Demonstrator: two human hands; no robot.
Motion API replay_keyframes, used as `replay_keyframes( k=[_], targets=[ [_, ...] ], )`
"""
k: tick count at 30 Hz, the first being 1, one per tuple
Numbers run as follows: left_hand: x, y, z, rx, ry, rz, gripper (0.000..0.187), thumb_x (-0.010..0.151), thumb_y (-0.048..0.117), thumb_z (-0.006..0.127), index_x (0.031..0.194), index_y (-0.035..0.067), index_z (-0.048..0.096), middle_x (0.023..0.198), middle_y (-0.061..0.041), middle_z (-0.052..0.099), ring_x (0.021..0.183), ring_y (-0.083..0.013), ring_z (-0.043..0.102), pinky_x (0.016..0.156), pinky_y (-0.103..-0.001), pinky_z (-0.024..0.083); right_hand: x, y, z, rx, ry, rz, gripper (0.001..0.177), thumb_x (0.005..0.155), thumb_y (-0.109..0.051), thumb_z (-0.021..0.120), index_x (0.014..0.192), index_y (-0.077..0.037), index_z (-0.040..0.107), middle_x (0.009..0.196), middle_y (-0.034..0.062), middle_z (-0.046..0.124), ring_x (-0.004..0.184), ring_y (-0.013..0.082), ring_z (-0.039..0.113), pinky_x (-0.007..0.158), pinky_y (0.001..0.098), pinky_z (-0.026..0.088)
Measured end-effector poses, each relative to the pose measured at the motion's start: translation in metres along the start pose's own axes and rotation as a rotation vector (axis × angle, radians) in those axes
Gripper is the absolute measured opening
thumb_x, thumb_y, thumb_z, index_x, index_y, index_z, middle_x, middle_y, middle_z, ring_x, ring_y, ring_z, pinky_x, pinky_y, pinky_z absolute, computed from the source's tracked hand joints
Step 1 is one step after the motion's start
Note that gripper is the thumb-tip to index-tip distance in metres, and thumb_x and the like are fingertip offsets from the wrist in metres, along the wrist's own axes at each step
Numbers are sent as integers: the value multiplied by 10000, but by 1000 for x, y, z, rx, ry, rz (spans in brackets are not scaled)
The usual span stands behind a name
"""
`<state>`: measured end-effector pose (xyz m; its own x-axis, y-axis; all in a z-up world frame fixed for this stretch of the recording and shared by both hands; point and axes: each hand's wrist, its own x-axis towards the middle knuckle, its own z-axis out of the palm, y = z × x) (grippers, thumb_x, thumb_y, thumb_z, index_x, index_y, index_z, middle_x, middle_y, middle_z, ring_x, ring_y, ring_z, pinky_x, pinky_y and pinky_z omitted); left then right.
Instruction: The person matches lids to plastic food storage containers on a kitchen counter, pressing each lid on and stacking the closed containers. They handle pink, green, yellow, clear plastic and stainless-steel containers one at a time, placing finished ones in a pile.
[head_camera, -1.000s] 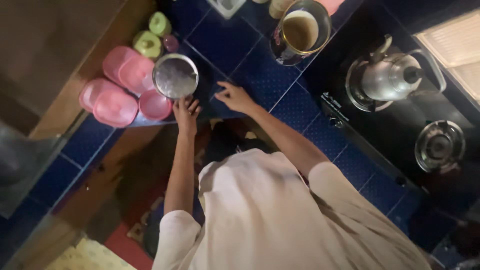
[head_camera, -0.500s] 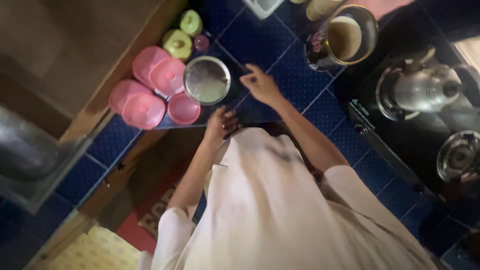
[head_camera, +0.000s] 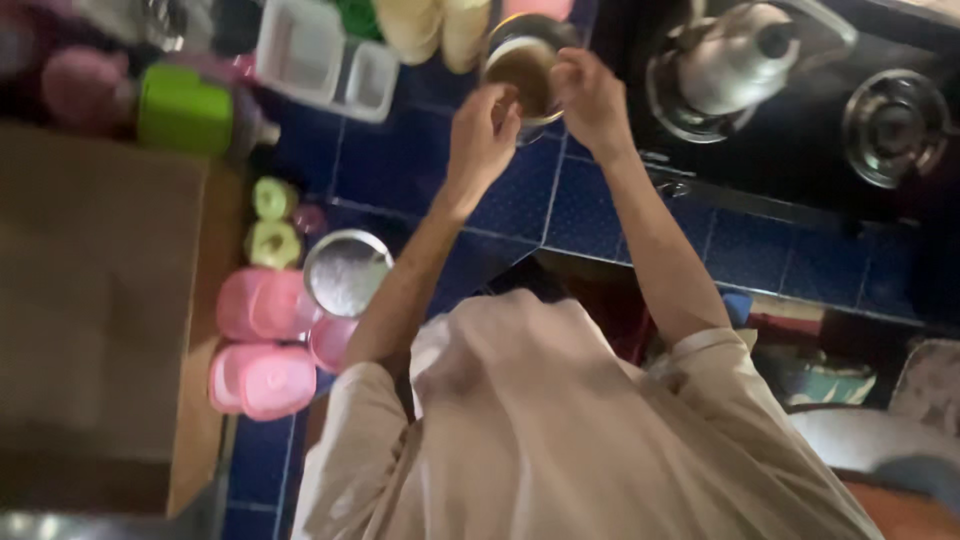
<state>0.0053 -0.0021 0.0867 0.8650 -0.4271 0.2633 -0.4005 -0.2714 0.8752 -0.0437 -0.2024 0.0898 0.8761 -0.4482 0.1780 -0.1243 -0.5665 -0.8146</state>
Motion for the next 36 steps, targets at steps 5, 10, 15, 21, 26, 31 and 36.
replay_keyframes(
  k=[5,10,15,21,26,31,36],
  targets=[
    [72,-25,42,578,-276,122,309,878,23,715,1180,-13,660,1196,-199,622,1110,-369,653,931,-410,542,21,16,0,-327,-67,-70,414,876,-178,832,1168,66,669,1056,275,721,982,406,704,841,458,564],
    [97,-46,76,913,-350,67,348,829,159,734,1108,-37,661,1165,-195,616,1102,-335,650,897,-367,538,40,6,9,-484,-132,-13,339,736,-64,812,1025,59,685,958,277,716,904,429,705,768,444,583],
    [100,-51,89,1007,-281,56,292,912,216,682,1044,-43,708,1034,-192,689,962,-307,708,802,-351,573,52,27,39,-606,-267,91,181,791,-32,763,957,30,723,923,261,722,897,398,721,777,419,595],
    [111,-80,97,1091,-224,180,131,863,58,633,870,18,757,926,-176,714,888,-280,730,723,-324,589,61,66,86,-787,-242,61,139,836,36,648,871,-27,767,918,194,749,874,324,747,731,395,607],
    [114,-101,106,1079,-197,231,138,828,61,628,845,13,756,902,-179,716,846,-283,736,683,-325,590,66,65,85,-806,-253,116,135,885,8,647,865,-48,768,935,174,755,888,321,746,743,412,603],
    [114,-92,92,878,-252,180,122,873,55,633,911,23,745,944,-195,712,872,-309,733,721,-370,597,72,37,65,-817,-194,88,68,878,-7,690,898,-6,755,954,223,737,868,377,739,699,426,611],
    [110,-61,56,819,-220,263,204,833,8,677,1036,28,697,1049,-142,681,961,-330,720,751,-394,603,64,9,37,-725,-271,66,196,750,-49,784,929,26,755,943,260,720,872,407,729,739,429,610]
  ],
)
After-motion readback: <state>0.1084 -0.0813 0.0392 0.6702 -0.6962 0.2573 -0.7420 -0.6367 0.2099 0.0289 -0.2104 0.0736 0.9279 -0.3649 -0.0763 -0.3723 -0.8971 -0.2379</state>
